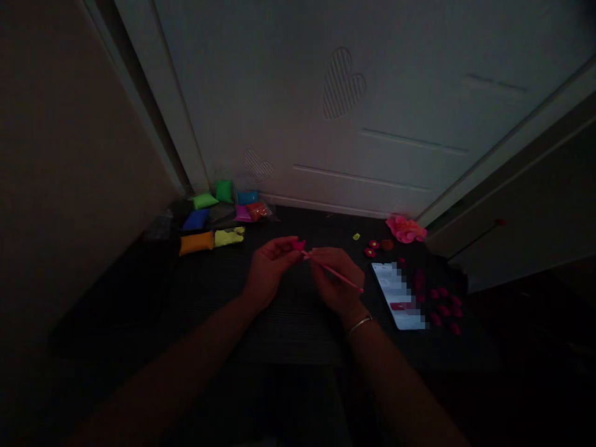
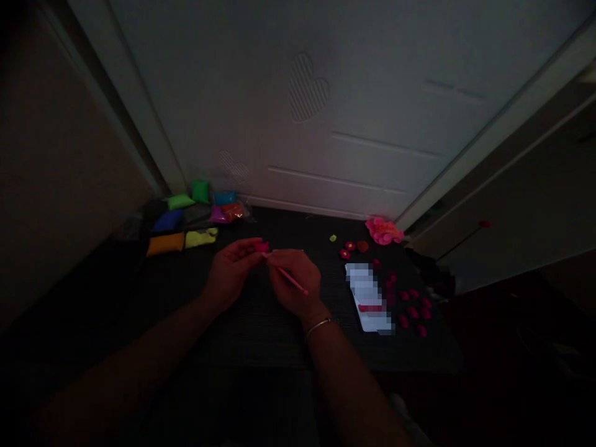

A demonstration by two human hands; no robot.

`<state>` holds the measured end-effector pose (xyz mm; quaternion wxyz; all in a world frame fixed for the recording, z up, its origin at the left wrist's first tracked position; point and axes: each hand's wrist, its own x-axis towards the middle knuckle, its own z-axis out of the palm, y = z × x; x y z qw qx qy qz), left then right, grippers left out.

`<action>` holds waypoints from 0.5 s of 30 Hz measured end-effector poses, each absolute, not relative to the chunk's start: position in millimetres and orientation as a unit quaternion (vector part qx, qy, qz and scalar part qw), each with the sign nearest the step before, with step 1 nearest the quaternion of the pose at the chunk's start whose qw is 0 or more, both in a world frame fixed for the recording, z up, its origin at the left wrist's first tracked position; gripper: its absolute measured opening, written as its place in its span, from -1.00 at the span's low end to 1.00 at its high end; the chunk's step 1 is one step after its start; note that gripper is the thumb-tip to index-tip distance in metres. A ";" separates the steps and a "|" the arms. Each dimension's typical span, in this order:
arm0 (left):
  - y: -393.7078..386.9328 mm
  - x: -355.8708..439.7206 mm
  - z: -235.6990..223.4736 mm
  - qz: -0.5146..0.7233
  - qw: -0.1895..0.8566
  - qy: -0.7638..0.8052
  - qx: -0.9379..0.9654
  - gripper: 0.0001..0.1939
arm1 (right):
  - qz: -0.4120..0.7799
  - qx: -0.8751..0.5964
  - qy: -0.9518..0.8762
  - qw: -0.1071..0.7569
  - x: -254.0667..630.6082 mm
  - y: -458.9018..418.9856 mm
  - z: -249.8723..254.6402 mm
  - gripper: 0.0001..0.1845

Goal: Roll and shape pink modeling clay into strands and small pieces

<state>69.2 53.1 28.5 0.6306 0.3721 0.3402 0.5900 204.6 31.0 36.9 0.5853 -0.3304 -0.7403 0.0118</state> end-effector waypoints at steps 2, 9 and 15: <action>52.9 69.3 28.4 0.588 0.624 0.346 0.383 -0.70 | 0.000 -0.330 -0.744 0.581 204.9 31.3 37.2 -0.76; 51.6 70.5 30.2 0.580 0.618 0.351 0.397 -0.74 | -0.019 -0.337 -0.750 0.569 204.9 31.9 36.0 -0.78; 51.9 70.0 28.6 0.576 0.618 0.349 0.406 -0.75 | -0.031 -0.332 -0.751 0.570 204.7 33.2 34.2 -0.76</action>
